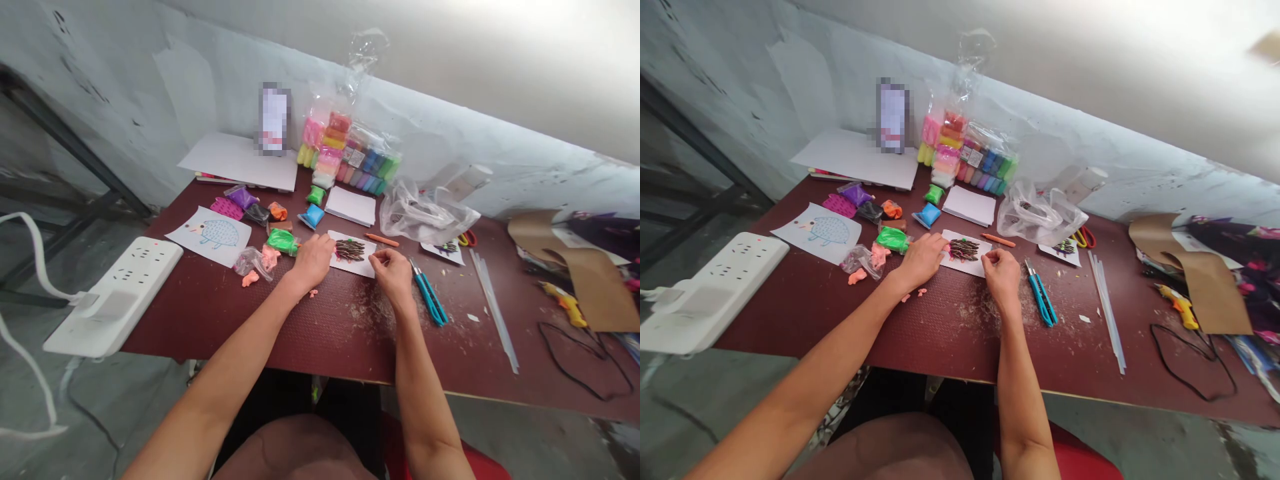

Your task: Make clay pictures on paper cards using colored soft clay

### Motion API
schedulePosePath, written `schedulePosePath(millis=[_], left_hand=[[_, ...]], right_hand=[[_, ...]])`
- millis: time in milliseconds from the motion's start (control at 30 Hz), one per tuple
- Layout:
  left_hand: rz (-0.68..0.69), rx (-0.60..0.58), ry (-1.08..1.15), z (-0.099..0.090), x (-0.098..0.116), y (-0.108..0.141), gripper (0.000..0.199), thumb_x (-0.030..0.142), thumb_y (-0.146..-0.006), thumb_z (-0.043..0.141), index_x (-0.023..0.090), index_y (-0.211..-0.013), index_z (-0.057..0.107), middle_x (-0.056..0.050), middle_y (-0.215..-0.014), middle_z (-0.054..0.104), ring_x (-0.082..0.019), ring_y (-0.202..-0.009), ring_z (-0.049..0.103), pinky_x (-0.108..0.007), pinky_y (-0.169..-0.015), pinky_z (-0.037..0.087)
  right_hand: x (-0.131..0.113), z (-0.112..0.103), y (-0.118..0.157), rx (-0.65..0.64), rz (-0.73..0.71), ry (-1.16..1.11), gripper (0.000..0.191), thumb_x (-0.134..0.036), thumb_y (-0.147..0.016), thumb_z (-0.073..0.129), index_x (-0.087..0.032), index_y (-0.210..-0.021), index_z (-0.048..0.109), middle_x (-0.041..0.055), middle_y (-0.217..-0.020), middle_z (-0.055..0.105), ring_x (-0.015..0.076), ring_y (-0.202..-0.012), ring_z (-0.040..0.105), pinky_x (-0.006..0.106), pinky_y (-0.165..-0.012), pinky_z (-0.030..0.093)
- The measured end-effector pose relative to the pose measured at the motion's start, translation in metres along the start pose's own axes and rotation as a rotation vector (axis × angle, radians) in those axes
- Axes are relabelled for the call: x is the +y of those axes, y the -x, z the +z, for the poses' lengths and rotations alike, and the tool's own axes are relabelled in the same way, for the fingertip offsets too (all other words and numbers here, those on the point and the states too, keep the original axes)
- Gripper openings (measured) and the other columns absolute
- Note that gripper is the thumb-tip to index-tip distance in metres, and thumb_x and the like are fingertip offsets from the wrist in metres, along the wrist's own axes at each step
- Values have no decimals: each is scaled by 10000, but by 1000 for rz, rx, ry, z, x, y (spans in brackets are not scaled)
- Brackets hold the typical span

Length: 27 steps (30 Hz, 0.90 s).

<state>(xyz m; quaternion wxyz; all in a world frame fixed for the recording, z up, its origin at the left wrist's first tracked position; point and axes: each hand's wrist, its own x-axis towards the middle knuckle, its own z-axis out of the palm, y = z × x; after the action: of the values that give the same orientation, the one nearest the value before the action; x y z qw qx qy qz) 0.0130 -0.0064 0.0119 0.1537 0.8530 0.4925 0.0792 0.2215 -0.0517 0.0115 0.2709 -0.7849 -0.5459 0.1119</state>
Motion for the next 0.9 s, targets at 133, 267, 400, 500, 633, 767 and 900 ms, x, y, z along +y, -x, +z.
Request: schedulePosePath(millis=[133,267,400,500,633,767,900], left_hand=[[16,2,-8,-1,0,0,329,77,-1038,429,124,-1214,703,-132,-1277,699,-270,-1173,616,-379,-1009,516],[23,6,-6,0,0,0,329,73,-1034,439,120,-1208,715,-137,-1270,698,-269,-1167,617,-383,-1013,515],[16,7,1,1,-1,0,338,83,-1045,433,123,-1215,722,-135,-1269,694,-266,-1171,617,-379,-998,525],[4,3,1,0,0,0,335,87,-1047,441,132,-1209,731,-132,-1273,692,-263,-1173,616,-370,-983,531],[-3,-1,-6,0,1,0,336,84,-1047,445,136,-1204,738,-126,-1272,695,-259,-1170,615,-360,-974,529],[1,-3,-13,0,1,0,338,91,-1052,441,131,-1214,735,-122,-1278,693,-264,-1178,610,-359,-960,525],[2,-6,-11,0,1,0,339,97,-1059,434,134,-1207,737,-124,-1280,691,-260,-1170,611,-357,-960,520]], right_hand=[[1,-1,0,-29,-3,23,219,-320,-824,630,-176,-840,795,96,-868,801,227,-751,676,338,-750,460],[-2,6,3,-102,-10,79,243,-334,-841,661,-183,-938,824,101,-943,813,228,-794,687,334,-755,451],[-4,14,4,-116,-25,85,201,-295,-851,657,-185,-918,812,101,-977,812,223,-839,689,320,-760,436],[-3,14,3,-116,-50,43,153,-295,-843,665,-190,-847,776,82,-924,795,212,-806,667,312,-754,426],[-2,7,4,-143,-75,18,111,-277,-833,646,-206,-790,720,45,-837,759,188,-716,607,301,-708,394],[-5,-2,4,-159,-63,48,82,-247,-816,631,-215,-771,693,21,-726,709,185,-660,570,298,-666,361],[-9,-6,4,-144,-68,-1,105,-231,-790,631,-204,-803,732,49,-812,766,196,-709,627,301,-697,400]])
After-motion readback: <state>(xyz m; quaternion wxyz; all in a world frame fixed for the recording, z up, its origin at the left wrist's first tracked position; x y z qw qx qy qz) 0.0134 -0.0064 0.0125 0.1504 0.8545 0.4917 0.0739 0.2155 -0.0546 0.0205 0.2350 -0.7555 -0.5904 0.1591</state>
